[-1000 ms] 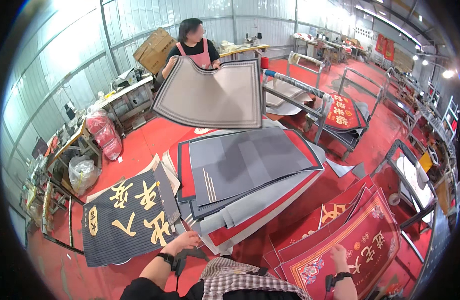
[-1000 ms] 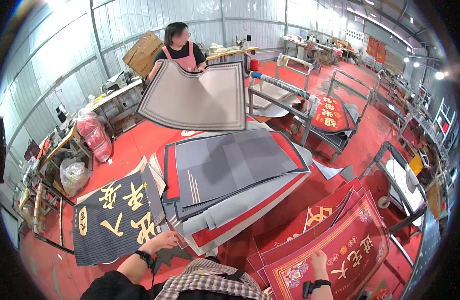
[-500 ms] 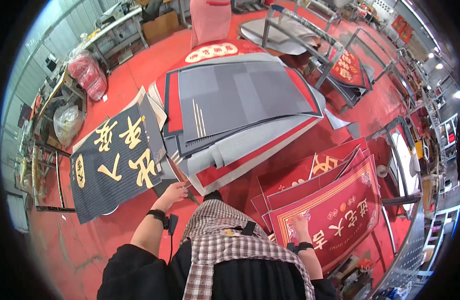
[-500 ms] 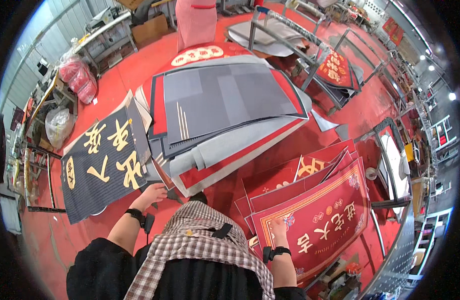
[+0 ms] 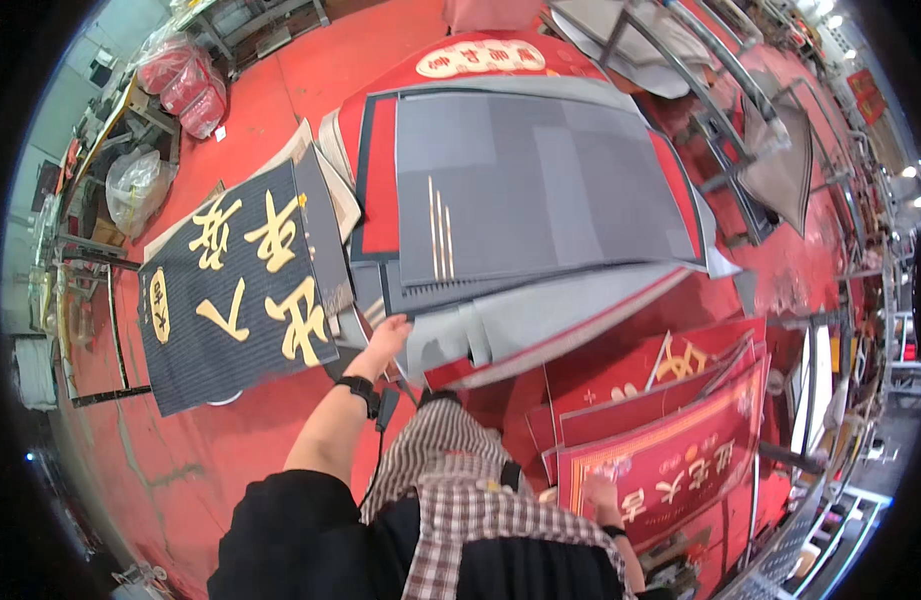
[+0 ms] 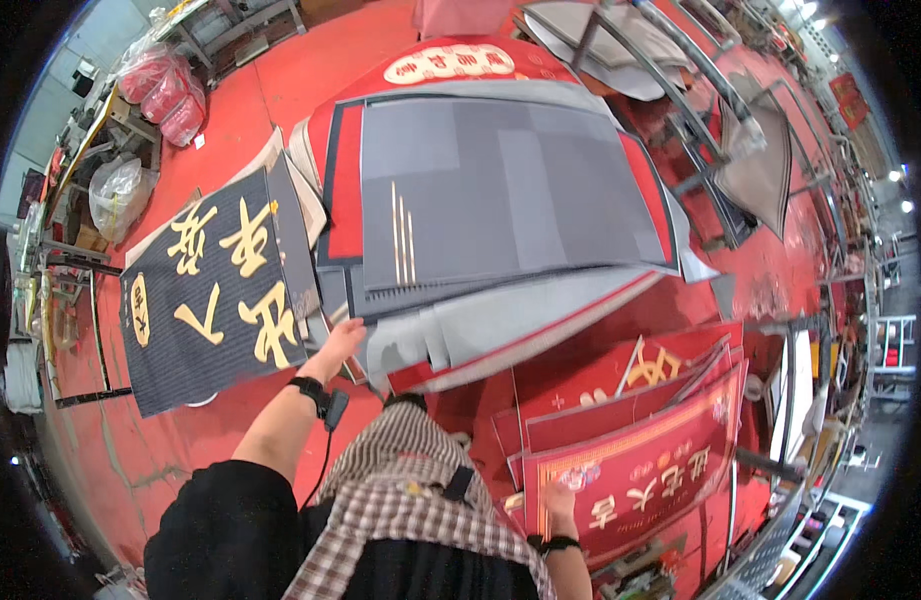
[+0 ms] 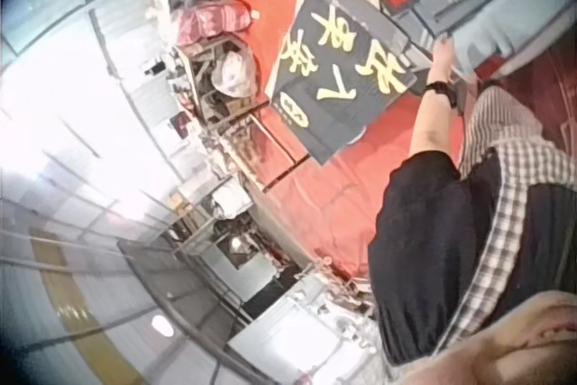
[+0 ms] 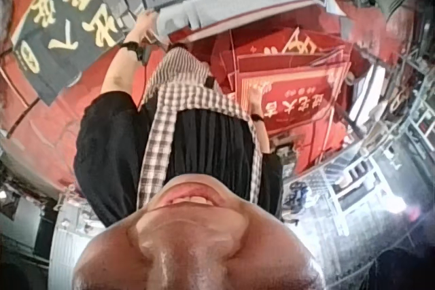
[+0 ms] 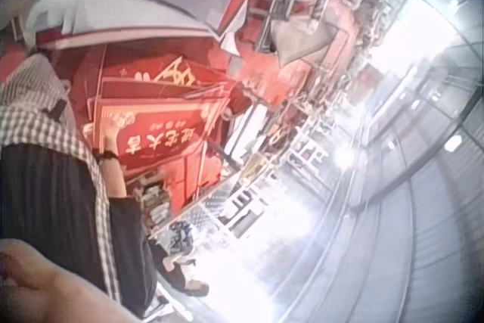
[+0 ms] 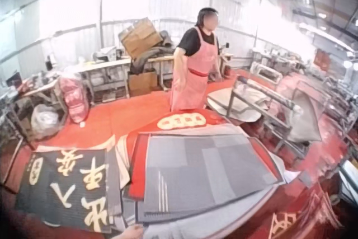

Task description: Sorting and stacking various printed floor mats in a warehouse environment.

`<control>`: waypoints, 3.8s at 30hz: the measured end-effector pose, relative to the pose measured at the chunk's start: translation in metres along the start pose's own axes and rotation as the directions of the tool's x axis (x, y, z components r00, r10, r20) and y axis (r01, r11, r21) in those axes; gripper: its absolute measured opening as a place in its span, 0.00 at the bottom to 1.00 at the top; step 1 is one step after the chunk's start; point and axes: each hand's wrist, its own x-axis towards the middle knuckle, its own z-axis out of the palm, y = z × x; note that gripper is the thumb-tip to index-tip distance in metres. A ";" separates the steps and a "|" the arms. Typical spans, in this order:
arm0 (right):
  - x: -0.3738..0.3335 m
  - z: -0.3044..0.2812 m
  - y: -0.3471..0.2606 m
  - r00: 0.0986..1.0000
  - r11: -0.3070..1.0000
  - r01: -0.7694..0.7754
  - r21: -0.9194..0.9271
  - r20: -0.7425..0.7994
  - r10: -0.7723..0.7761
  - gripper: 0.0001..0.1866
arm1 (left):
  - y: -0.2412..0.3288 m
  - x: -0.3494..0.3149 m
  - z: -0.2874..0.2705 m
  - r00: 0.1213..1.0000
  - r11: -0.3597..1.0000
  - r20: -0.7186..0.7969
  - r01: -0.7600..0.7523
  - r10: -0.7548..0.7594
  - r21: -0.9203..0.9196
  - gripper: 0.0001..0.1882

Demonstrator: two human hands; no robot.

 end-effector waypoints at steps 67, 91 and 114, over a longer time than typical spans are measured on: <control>0.161 -0.146 -0.165 0.916 0.460 -0.268 0.846 0.076 0.394 0.11 | 0.028 0.071 -0.124 0.748 0.391 0.639 -0.651 0.182 0.650 0.17; 0.182 -0.168 0.045 0.951 0.690 -0.240 0.682 0.310 0.024 0.15 | -0.019 -0.125 0.090 0.879 0.768 0.447 -0.398 0.163 0.502 0.26; 0.185 -0.149 0.056 0.904 0.707 -0.383 0.595 0.400 0.154 0.13 | -0.007 -0.144 0.116 0.949 0.741 0.269 -0.298 0.163 0.602 0.27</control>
